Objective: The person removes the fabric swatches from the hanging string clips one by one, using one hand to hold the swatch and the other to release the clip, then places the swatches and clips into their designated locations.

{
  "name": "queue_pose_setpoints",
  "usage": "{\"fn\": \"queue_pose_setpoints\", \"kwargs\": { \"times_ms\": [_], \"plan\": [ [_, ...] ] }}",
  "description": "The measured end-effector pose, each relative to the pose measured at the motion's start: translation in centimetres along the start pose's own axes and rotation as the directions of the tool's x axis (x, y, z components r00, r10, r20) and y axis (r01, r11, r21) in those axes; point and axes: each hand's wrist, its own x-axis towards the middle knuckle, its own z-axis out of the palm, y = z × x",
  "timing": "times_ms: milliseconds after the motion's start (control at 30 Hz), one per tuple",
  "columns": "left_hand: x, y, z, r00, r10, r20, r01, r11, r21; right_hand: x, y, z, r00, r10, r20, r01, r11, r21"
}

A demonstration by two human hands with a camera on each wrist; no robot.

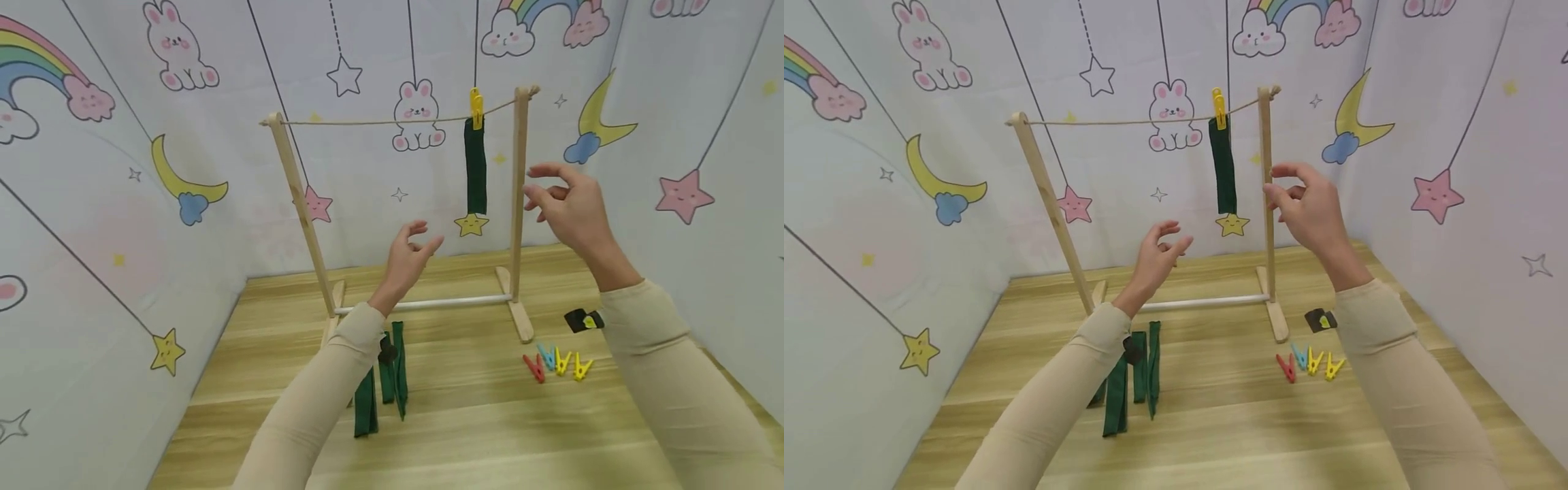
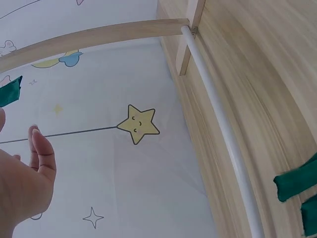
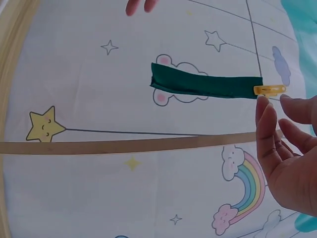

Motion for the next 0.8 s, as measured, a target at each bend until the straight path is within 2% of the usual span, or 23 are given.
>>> {"fn": "queue_pose_setpoints", "kwargs": {
  "times_ms": [233,467,633,800],
  "plan": [
    [1.2,1.3,0.3,1.0,0.025,0.014,-0.025,1.0,0.019,2.5,-1.8,0.3,0.996,-0.087,-0.004,0.087,0.996,0.031],
    [1.9,2.6,0.6,0.997,0.078,0.018,-0.079,0.995,0.056,4.3,-2.3,0.5,0.993,-0.107,0.041,0.106,0.994,0.035],
    [2.5,3.7,1.3,0.995,0.097,-0.016,-0.096,0.995,0.02,5.6,-3.1,1.0,0.991,-0.107,0.082,0.103,0.993,0.059],
    [3.0,4.8,2.6,0.993,0.113,0.017,-0.113,0.994,0.001,6.4,-3.7,0.9,0.991,-0.108,0.078,0.107,0.994,0.017]
  ]
}}
